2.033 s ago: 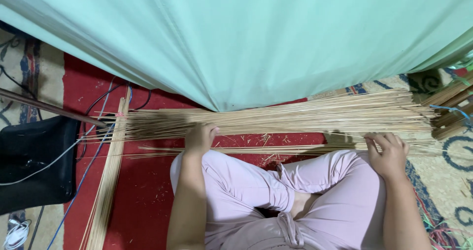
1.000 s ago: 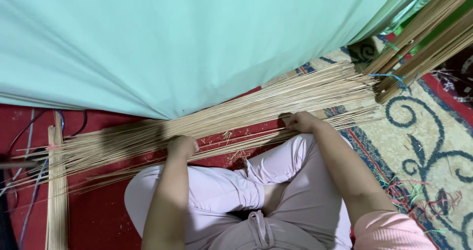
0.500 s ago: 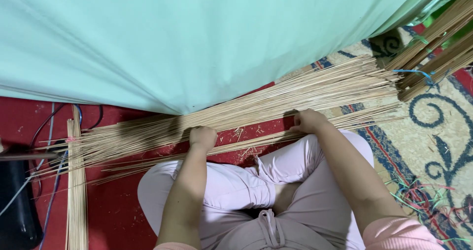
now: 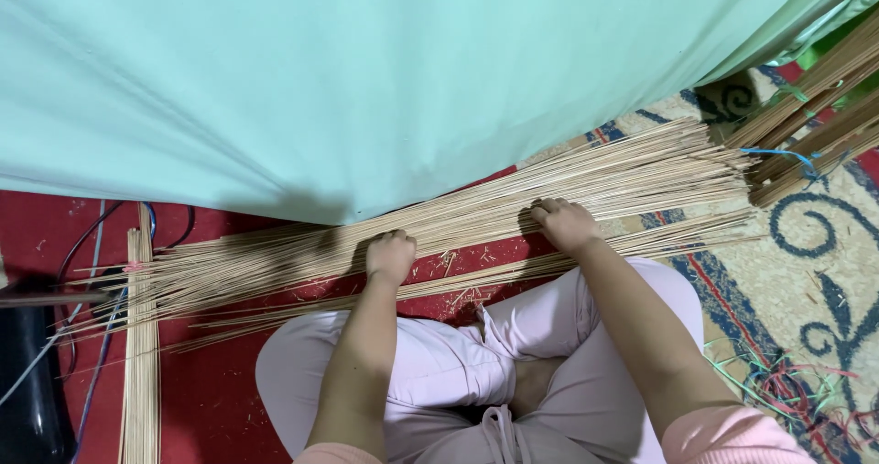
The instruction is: The person weaves thin wooden sticks into a mat structure while sitting on the floor.
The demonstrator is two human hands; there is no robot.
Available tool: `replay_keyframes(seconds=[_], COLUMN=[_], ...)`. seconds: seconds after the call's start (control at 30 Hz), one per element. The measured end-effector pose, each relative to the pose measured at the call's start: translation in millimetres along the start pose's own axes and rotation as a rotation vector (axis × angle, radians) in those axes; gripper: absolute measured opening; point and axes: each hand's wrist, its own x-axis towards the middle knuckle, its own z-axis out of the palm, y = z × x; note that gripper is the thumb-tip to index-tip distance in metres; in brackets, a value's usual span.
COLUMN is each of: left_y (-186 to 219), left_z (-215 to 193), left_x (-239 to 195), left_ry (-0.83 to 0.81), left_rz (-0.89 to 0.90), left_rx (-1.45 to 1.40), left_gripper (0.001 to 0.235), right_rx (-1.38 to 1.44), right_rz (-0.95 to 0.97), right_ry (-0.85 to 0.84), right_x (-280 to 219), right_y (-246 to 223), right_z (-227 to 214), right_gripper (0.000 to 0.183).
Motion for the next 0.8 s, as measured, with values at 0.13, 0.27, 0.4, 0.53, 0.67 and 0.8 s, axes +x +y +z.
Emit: replay_keyframes(seconds=[0.13, 0.27, 0.4, 0.53, 0.67, 0.8], left_y=[2, 2, 4, 0, -8, -8], left_z=[-10, -2, 1, -8, -44, -80], left_x=[1, 1, -3, -1, 0, -12], left_ry=[-0.029, -0.031, 0.054, 0.08, 0.007, 0.167], left_rz=[0.028, 0.04, 0.023, 0.011, -0.107, -0.117], left_rx=[0.015, 0.009, 0.014, -0.017, -0.213, -0.209], left_gripper=[0.021, 0.019, 0.019, 0.021, 0.018, 0.017], right_rx=[0.001, -0.061, -0.034, -0.032, -0.005, 0.085], right_rz=[-0.011, -0.006, 0.022, 0.021, -0.007, -0.054], right_ry=[0.005, 0.068, 0.051, 0.108, 0.355, 0.609], right_x=[7, 4, 2, -2, -7, -3], right_y=[6, 4, 1, -5, -9, -3], right_z=[23, 17, 14, -3, -18, 0], right_gripper=[0.036, 0.024, 0.025, 0.025, 0.022, 0.013])
